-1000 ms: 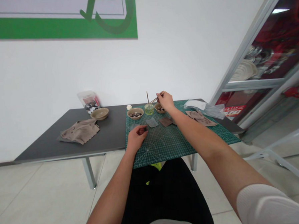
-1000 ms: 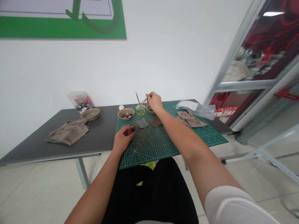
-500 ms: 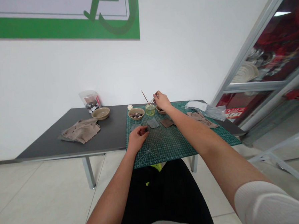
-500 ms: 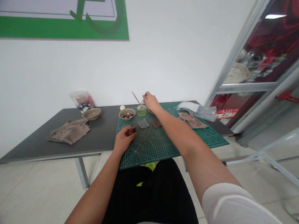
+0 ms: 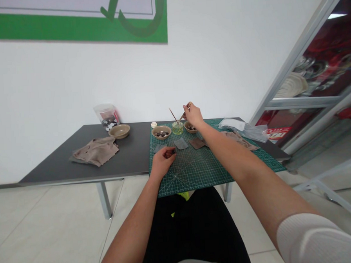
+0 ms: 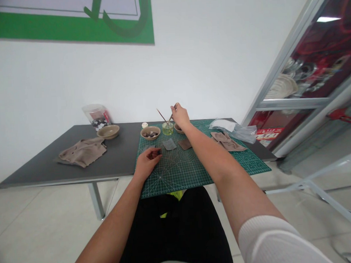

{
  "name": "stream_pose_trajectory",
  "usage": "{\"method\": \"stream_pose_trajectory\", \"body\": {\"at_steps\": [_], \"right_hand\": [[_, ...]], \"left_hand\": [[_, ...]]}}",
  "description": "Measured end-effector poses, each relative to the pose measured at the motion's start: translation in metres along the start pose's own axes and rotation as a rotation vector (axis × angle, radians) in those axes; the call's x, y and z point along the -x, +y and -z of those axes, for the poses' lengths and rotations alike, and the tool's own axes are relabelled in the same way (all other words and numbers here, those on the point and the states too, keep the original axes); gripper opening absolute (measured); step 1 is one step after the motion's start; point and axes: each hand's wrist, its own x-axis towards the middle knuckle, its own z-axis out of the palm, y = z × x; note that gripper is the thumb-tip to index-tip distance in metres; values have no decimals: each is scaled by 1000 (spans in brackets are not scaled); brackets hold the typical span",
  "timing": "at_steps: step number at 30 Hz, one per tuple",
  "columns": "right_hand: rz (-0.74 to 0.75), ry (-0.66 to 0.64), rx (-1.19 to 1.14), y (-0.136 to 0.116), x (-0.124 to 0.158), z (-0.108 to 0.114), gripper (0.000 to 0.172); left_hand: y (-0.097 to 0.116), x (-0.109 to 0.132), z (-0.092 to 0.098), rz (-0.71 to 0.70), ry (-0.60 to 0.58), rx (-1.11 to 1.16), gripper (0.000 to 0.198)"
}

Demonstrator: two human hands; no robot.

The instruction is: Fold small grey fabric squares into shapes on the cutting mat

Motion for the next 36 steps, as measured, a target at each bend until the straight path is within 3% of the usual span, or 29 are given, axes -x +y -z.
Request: {"method": "stream_pose_trajectory", "body": {"at_steps": [10, 18, 26, 31, 36], "right_hand": [[6, -74, 182, 2, 2, -17, 19], [-154, -111, -16, 18, -3, -30, 29], [-312, -153, -99, 20, 13, -20, 29], [-293, -220, -45, 9, 44, -7, 29], [-187, -511, -146, -9, 108, -6, 35]], "left_hand": [[-1, 0, 0, 7, 0, 4, 27], [2, 0, 1, 17, 7, 18, 26], [-4, -3, -1, 33, 48, 106, 26], [-7, -4, -2, 56, 81, 99, 28], [-3, -2, -2, 31, 121, -72, 22]]}}
